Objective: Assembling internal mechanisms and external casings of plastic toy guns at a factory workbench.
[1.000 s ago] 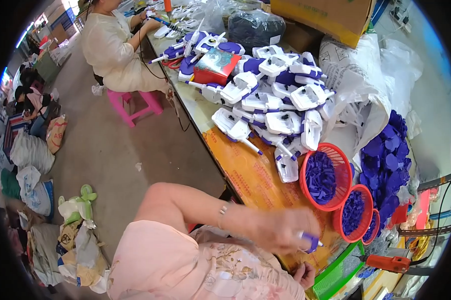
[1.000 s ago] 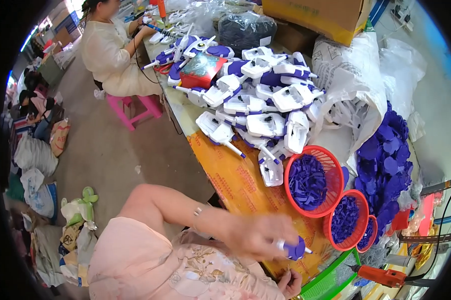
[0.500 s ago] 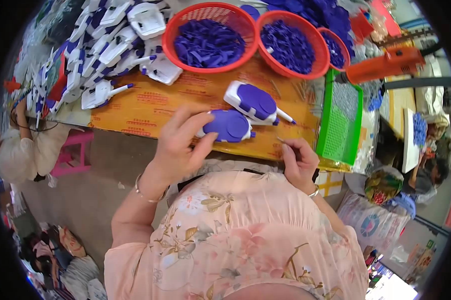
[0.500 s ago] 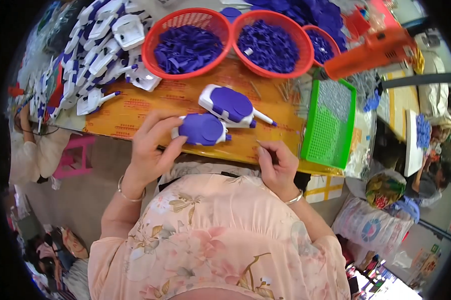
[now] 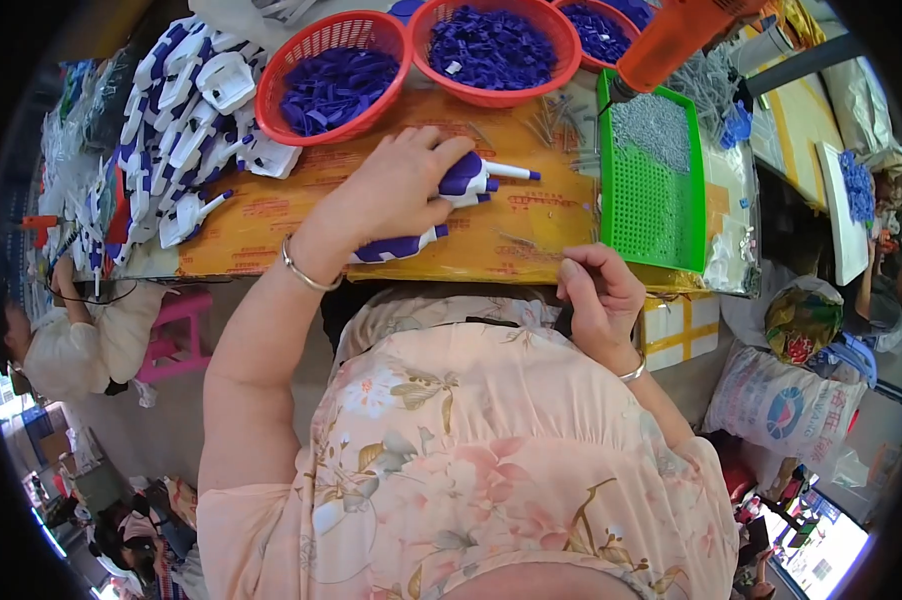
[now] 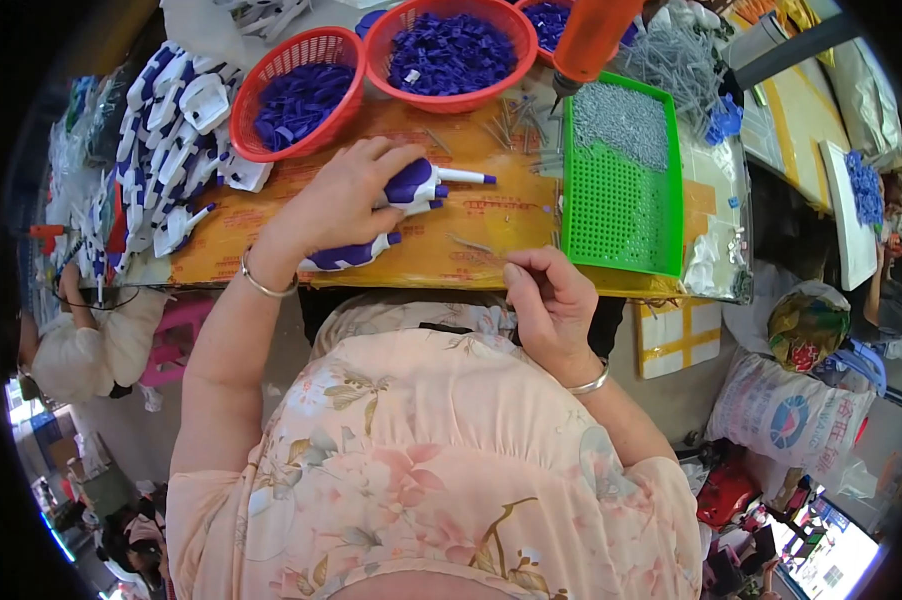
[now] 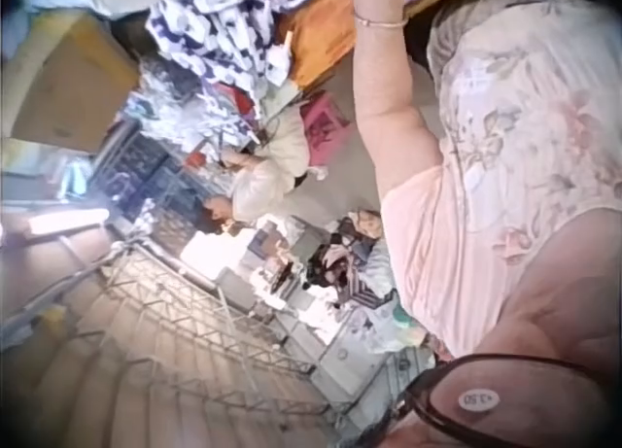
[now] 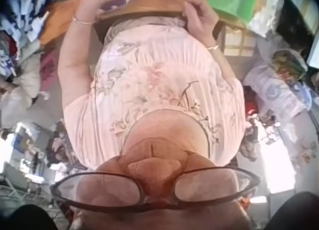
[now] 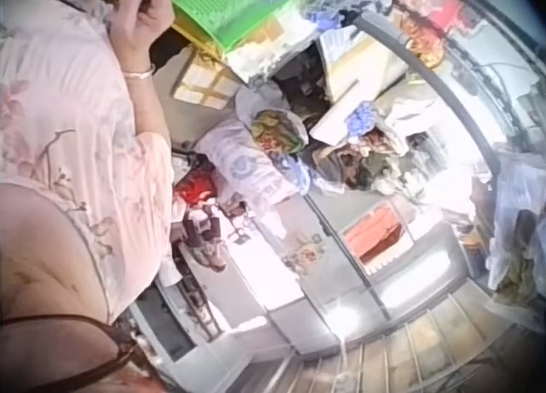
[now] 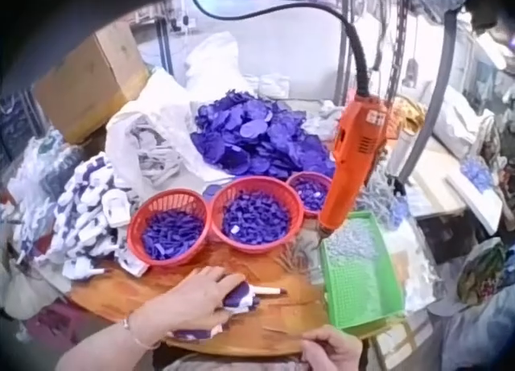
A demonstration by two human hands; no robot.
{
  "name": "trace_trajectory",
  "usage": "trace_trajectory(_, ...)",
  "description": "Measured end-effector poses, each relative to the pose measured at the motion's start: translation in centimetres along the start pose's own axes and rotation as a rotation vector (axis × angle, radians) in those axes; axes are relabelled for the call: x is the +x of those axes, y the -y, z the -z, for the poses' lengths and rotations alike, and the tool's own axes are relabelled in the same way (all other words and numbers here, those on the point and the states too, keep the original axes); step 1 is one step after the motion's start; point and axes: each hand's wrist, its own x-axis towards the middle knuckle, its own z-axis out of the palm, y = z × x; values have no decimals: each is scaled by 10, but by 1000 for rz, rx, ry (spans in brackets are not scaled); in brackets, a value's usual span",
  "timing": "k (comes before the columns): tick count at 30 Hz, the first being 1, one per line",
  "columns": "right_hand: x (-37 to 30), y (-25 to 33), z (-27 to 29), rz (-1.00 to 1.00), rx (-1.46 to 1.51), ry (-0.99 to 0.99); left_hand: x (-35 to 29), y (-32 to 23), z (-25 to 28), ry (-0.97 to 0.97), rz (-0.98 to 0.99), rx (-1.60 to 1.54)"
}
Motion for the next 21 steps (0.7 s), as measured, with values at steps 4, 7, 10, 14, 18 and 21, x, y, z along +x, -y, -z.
trace_trajectory(4, 0, 0, 7, -3, 30, -32, 2, -1, 12, -49, -37, -102)
trace_trajectory(7, 5, 4, 12, 4, 51, -55, -2, -17, 35, -286, -45, -349)
trace_trajectory(10, 19, 6, 12, 185, -314, 95, -22, -26, 38, -438, 157, -1209)
trace_trajectory(14, 35, 7, -11, 416, -751, 308, -53, -33, 2, -205, 286, -1848)
trace_trajectory(18, 48, -5, -18, 453, -1100, 386, -66, -35, -23, -166, 364, -1976)
trace_trajectory(21, 52, -7, -25, 415, -1154, 431, -72, -31, -30, -185, 362, -1913)
